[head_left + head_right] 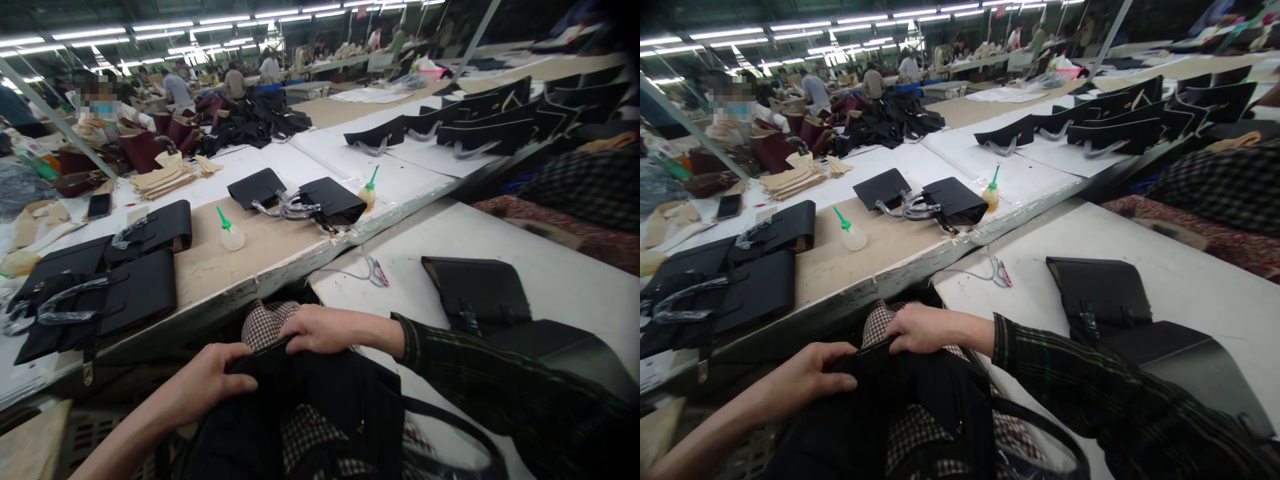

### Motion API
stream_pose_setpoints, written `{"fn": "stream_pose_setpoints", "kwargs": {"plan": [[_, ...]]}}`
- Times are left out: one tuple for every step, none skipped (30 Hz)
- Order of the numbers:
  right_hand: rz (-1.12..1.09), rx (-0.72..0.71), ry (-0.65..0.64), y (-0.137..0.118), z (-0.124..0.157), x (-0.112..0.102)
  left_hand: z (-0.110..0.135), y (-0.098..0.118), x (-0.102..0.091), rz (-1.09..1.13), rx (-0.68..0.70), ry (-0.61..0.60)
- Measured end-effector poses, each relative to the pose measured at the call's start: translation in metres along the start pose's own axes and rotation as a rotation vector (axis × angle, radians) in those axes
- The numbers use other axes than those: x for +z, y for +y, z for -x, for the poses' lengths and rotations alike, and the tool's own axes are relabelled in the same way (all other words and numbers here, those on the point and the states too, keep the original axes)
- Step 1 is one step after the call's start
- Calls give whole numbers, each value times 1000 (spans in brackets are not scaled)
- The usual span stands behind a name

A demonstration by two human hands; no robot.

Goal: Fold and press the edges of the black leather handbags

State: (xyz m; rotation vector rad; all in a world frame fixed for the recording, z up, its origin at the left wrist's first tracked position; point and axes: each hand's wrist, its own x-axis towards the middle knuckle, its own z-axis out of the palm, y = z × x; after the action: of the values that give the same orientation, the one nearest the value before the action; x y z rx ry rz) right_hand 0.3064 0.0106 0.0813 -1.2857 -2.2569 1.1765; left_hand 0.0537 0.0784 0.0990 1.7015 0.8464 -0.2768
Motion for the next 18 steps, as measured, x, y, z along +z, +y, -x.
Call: {"fn": "stream_pose_setpoints", "kwargs": {"plan": [[-23, -5, 10, 4, 4, 1, -3, 0, 4, 24, 14, -4], [-52, -2, 19, 9, 8, 3, -6, 0, 8, 50, 24, -9], [-85, 4, 23, 14, 12, 6, -10, -1, 12, 76, 31, -15], [-120, 7, 23, 18, 14, 9, -13, -2, 15, 94, 34, -20], [-156, 3, 22, 22, 16, 12, -16, -2, 17, 101, 33, -21], [-191, -6, 17, 25, 17, 14, -18, -3, 18, 94, 32, -11], [-221, -17, 10, 28, 16, 16, -20, -2, 18, 74, 32, 4], [-238, -26, 5, 30, 15, 17, -21, -2, 18, 43, 38, 23], [-237, -30, 1, 31, 13, 17, -22, 0, 18, 7, 48, 43], [-222, -34, -3, 32, 10, 17, -23, 2, 17, -33, 61, 62], [-199, -40, -6, 32, 7, 17, -24, 4, 16, -74, 75, 75], [-174, -51, -6, 33, 3, 17, -25, 6, 16, -117, 87, 81], [-153, -65, -3, 34, 0, 18, -25, 9, 15, -161, 94, 81], [-138, -81, -2, 34, -3, 18, -26, 11, 15, -206, 95, 78], [-129, -95, 0, 34, -5, 19, -26, 13, 15, -249, 92, 71], [-123, -107, 4, 35, -6, 20, -26, 14, 16, -286, 88, 66], [-117, -114, 9, 35, -7, 21, -27, 15, 16, -313, 83, 61], [-110, -118, 13, 34, -8, 22, -27, 16, 16, -329, 80, 57]]}}
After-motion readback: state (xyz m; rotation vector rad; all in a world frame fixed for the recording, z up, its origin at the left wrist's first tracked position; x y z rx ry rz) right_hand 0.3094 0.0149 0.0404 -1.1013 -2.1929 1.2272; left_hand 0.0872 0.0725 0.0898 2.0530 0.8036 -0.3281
